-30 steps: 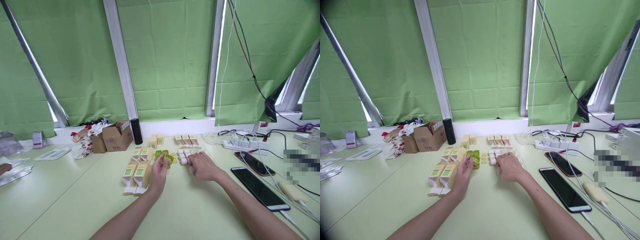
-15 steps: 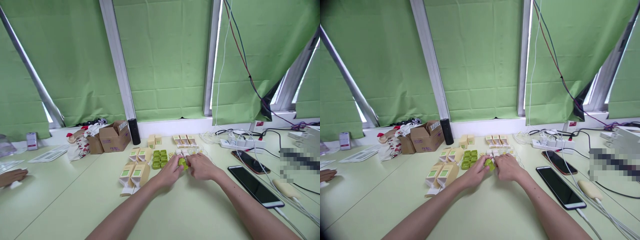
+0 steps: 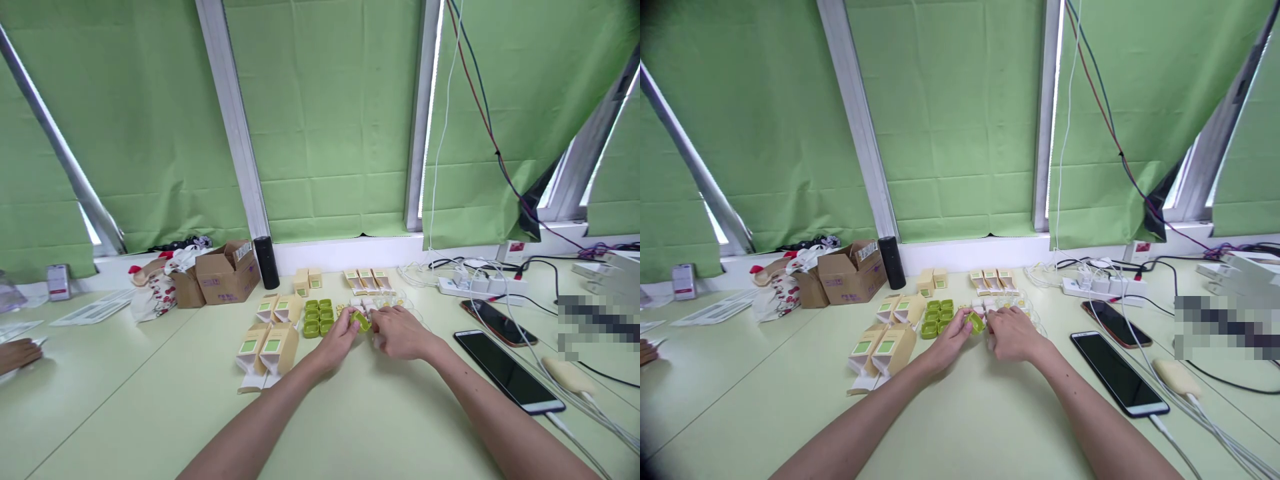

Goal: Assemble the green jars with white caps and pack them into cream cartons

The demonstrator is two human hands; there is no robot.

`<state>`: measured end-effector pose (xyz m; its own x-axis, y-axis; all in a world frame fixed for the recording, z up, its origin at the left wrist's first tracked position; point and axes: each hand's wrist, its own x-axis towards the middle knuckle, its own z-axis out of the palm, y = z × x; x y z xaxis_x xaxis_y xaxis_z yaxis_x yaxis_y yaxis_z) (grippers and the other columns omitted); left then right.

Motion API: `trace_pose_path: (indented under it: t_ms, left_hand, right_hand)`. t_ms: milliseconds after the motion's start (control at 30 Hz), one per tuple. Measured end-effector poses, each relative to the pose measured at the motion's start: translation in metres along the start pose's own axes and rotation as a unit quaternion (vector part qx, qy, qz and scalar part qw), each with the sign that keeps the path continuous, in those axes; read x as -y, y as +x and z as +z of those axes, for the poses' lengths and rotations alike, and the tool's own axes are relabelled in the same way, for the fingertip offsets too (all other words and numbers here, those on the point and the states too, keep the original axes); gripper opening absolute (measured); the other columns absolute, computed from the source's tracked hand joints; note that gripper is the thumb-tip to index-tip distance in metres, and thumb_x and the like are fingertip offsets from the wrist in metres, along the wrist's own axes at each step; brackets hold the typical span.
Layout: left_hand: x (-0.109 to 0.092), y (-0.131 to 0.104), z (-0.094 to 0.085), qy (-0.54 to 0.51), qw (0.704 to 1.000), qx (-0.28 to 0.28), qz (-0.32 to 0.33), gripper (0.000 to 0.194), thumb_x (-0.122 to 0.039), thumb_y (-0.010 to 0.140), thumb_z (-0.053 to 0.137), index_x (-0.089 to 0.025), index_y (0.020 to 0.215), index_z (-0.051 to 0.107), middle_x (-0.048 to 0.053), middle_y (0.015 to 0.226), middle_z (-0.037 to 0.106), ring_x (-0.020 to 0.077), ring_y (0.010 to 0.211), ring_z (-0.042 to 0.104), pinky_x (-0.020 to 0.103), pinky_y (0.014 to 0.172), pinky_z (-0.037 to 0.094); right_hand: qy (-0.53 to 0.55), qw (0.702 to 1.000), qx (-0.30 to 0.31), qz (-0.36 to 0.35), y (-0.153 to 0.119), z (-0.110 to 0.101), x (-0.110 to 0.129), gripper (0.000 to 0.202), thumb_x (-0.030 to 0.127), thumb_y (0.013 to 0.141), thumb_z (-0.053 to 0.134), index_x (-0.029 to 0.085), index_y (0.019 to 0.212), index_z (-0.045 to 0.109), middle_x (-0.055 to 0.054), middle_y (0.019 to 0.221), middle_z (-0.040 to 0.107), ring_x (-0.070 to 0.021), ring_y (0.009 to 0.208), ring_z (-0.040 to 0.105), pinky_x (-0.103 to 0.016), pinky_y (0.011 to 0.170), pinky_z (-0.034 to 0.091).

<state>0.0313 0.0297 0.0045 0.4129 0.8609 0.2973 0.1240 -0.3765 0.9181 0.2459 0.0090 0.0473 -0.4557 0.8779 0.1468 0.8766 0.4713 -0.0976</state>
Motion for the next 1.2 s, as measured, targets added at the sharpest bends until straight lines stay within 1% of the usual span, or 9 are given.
trace_pose_path:
  t_ms: [133, 300, 400, 467, 667, 833, 967, 1100, 1200]
  left_hand:
    - [0.001, 0.004, 0.002, -0.048, 0.998, -0.029, -0.010, 0.054, -0.070, 0.091, 0.064, -0.027, 0.124, 0.063, 0.010, 0.123, 0.072, 0.0267, 0.117, 0.064, 0.045, 0.108, 0.046]
    - [-0.024, 0.002, -0.004, -0.153, 0.987, -0.045, 0.017, 0.059, -0.070, 0.088, 0.070, -0.023, 0.122, 0.059, 0.015, 0.125, 0.074, 0.0282, 0.117, 0.068, 0.045, 0.108, 0.047]
    - [-0.040, -0.007, -0.010, -0.160, 0.984, -0.070, 0.039, 0.058, -0.068, 0.088, 0.071, -0.022, 0.123, 0.059, 0.017, 0.129, 0.073, 0.0289, 0.120, 0.066, 0.045, 0.111, 0.045]
    - [-0.044, -0.015, -0.014, -0.147, 0.984, -0.087, 0.044, 0.056, -0.067, 0.090, 0.070, -0.022, 0.124, 0.059, 0.017, 0.131, 0.072, 0.0289, 0.122, 0.065, 0.044, 0.110, 0.044]
    - [-0.037, -0.032, -0.018, -0.090, 0.986, -0.138, 0.025, 0.054, -0.064, 0.093, 0.067, -0.024, 0.128, 0.060, 0.013, 0.131, 0.069, 0.0280, 0.124, 0.062, 0.040, 0.105, 0.047]
    - [-0.033, -0.035, -0.017, -0.091, 0.986, -0.135, 0.023, 0.056, -0.065, 0.093, 0.066, -0.023, 0.130, 0.059, 0.014, 0.134, 0.067, 0.0293, 0.130, 0.060, 0.041, 0.109, 0.046]
    - [-0.027, -0.036, -0.017, -0.093, 0.986, -0.134, 0.022, 0.059, -0.066, 0.092, 0.067, -0.022, 0.131, 0.060, 0.015, 0.138, 0.065, 0.0318, 0.135, 0.057, 0.043, 0.112, 0.043]
    - [-0.020, -0.036, -0.017, -0.098, 0.985, -0.139, 0.019, 0.062, -0.067, 0.090, 0.070, -0.022, 0.131, 0.062, 0.017, 0.140, 0.064, 0.0340, 0.137, 0.055, 0.046, 0.114, 0.041]
    - [-0.017, -0.036, -0.018, -0.097, 0.982, -0.159, 0.019, 0.063, -0.067, 0.088, 0.073, -0.022, 0.130, 0.065, 0.016, 0.138, 0.065, 0.0340, 0.135, 0.056, 0.047, 0.114, 0.042]
  right_hand:
    - [0.015, 1.000, -0.002, 0.011, -0.001, -0.004, -0.003, 0.017, 0.016, 0.079, 0.063, 0.021, 0.095, 0.063, -0.008, 0.099, 0.074, -0.0273, 0.099, 0.066, -0.035, 0.087, 0.036]
    - [0.008, 0.999, -0.028, 0.015, -0.001, -0.006, -0.006, 0.028, 0.009, 0.073, 0.066, 0.021, 0.099, 0.067, -0.010, 0.117, 0.071, -0.0286, 0.112, 0.061, -0.035, 0.088, 0.036]
    - [-0.028, 0.999, -0.033, 0.024, 0.001, -0.005, -0.005, 0.027, 0.007, 0.077, 0.064, 0.020, 0.099, 0.068, -0.010, 0.110, 0.072, -0.0282, 0.107, 0.061, -0.036, 0.087, 0.035]
    - [-0.046, 0.998, -0.028, 0.022, 0.002, -0.004, -0.004, 0.024, 0.007, 0.080, 0.062, 0.020, 0.099, 0.069, -0.010, 0.104, 0.073, -0.0282, 0.104, 0.061, -0.036, 0.087, 0.034]
    - [-0.081, 0.997, -0.007, 0.016, 0.002, -0.001, -0.001, 0.026, 0.007, 0.079, 0.063, 0.020, 0.100, 0.069, -0.010, 0.105, 0.077, -0.0285, 0.104, 0.063, -0.037, 0.087, 0.032]
    - [-0.087, 0.996, -0.022, 0.026, 0.004, 0.005, -0.003, 0.035, 0.006, 0.078, 0.062, 0.018, 0.111, 0.067, -0.012, 0.105, 0.077, -0.0306, 0.107, 0.063, -0.038, 0.089, 0.033]
    - [-0.091, 0.995, -0.037, 0.032, 0.005, 0.005, -0.004, 0.033, 0.005, 0.079, 0.063, 0.018, 0.109, 0.067, -0.012, 0.109, 0.076, -0.0300, 0.106, 0.063, -0.037, 0.088, 0.033]
    - [-0.092, 0.993, -0.057, 0.040, 0.005, 0.005, -0.005, 0.035, 0.007, 0.077, 0.069, 0.017, 0.111, 0.068, -0.013, 0.113, 0.074, -0.0301, 0.109, 0.063, -0.037, 0.089, 0.035]
    - [-0.089, 0.993, -0.061, 0.042, 0.005, 0.007, -0.008, 0.036, 0.008, 0.076, 0.071, 0.017, 0.111, 0.068, -0.013, 0.112, 0.074, -0.0309, 0.110, 0.063, -0.037, 0.089, 0.036]
